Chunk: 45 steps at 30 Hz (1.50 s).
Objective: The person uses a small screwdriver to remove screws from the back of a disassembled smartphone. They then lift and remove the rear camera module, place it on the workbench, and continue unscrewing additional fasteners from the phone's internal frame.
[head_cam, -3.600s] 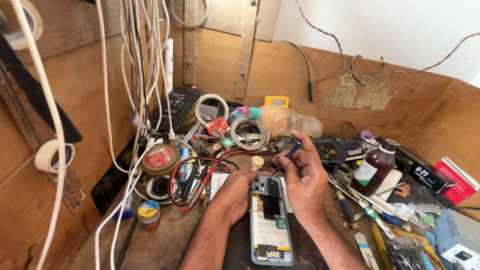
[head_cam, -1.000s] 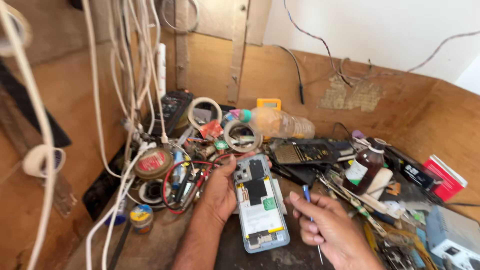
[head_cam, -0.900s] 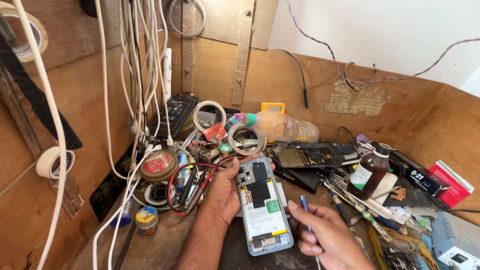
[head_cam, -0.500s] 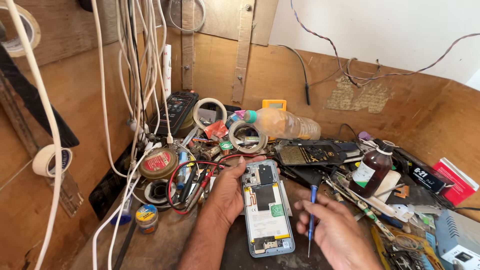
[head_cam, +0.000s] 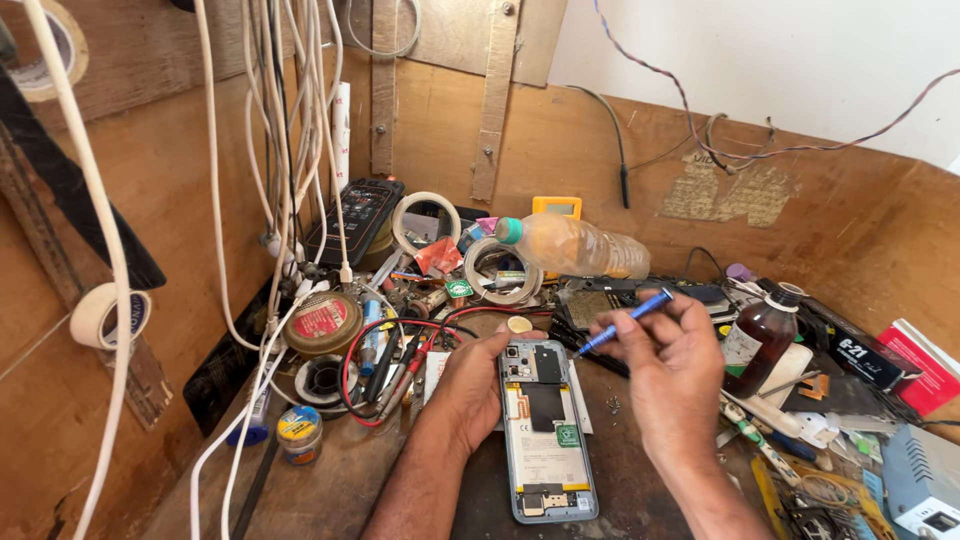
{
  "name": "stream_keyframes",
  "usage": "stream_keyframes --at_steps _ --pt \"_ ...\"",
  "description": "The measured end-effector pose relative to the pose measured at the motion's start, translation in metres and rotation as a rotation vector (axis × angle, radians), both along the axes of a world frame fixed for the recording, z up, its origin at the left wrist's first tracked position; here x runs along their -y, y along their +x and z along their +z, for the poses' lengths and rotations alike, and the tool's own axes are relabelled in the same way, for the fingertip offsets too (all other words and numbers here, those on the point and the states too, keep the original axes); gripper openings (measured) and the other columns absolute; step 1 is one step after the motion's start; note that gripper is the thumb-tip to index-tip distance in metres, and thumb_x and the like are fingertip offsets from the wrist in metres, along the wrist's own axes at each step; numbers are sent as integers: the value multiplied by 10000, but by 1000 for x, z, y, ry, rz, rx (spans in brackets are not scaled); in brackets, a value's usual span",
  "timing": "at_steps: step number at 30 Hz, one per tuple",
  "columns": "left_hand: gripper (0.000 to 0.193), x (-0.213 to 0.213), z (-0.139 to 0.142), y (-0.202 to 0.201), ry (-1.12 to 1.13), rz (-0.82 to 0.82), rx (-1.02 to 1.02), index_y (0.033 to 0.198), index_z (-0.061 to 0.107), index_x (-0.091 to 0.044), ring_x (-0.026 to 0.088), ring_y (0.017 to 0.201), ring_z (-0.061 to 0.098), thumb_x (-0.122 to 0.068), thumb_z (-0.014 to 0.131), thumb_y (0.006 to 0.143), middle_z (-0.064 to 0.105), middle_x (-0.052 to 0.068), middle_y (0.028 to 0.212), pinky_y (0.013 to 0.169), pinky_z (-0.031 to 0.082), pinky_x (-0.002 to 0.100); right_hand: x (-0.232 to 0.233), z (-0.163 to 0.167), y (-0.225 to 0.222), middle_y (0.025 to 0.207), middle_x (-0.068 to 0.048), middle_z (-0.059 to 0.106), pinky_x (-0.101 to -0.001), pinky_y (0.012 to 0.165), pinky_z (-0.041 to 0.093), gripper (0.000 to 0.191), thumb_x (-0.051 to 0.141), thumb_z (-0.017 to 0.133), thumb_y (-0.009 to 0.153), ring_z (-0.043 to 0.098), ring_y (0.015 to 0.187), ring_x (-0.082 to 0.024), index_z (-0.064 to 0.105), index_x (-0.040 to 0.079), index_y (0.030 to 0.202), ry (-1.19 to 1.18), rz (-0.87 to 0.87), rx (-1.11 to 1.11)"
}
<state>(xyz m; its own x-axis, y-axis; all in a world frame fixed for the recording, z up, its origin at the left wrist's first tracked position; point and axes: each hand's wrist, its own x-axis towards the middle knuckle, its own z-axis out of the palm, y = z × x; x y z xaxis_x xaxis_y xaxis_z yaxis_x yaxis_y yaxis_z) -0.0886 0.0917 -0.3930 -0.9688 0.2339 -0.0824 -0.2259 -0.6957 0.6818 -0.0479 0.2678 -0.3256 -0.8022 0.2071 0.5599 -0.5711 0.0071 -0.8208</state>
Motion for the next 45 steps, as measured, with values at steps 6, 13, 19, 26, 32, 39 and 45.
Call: stream_keyframes --at_steps 6,13,19,26,32,39,45 --pt "420 2 -2 -5 24 8 7 1173 675 71 226 897 729 -247 419 1075 746 161 1033 815 613 372 29 -7 -2 1018 -160 694 -337 837 651 503 -71 556 987 735 930 -211 351 3 1440 107 50 -173" --pt "434 4 -5 -9 6 -31 -18 1181 669 73 235 909 722 -248 397 1075 736 173 1028 842 603 379 44 -11 -10 1013 -146 699 -342 828 657 469 -63 555 1004 733 936 -183 364 5 1427 138 58 -201" --pt "443 6 -5 -9 6 -30 -10 1217 630 70 235 916 715 -266 376 1081 724 170 1036 851 592 398 48 -12 -10 1009 -132 712 -302 840 630 460 -78 554 1006 722 936 -156 385 6 1425 226 36 -237" --pt "439 7 -2 -8 9 -49 -21 1207 633 63 236 906 714 -268 375 1080 727 164 1023 851 586 401 51 -13 -8 999 -123 714 -297 830 619 460 -72 581 999 720 917 -149 413 15 1419 233 45 -242" --pt "424 7 -3 -6 3 -36 -28 1190 649 60 228 911 714 -254 386 1080 728 155 1028 851 586 394 52 -13 -5 981 -109 728 -287 818 620 475 -64 598 994 732 914 -141 419 20 1426 270 -1 -257" --pt "390 6 -3 -7 4 -12 -16 1191 631 52 238 915 706 -242 405 1074 713 149 1023 852 580 407 59 -12 -2 899 -81 720 -240 706 602 526 -22 707 952 692 815 -84 508 53 1433 379 -153 -251" --pt "384 7 -3 -7 42 2 -2 1235 597 37 241 946 699 -239 386 1070 704 141 1043 869 575 431 66 -15 -5 860 -48 634 -220 709 593 634 -36 741 910 646 810 -61 463 48 1474 381 -50 -277"
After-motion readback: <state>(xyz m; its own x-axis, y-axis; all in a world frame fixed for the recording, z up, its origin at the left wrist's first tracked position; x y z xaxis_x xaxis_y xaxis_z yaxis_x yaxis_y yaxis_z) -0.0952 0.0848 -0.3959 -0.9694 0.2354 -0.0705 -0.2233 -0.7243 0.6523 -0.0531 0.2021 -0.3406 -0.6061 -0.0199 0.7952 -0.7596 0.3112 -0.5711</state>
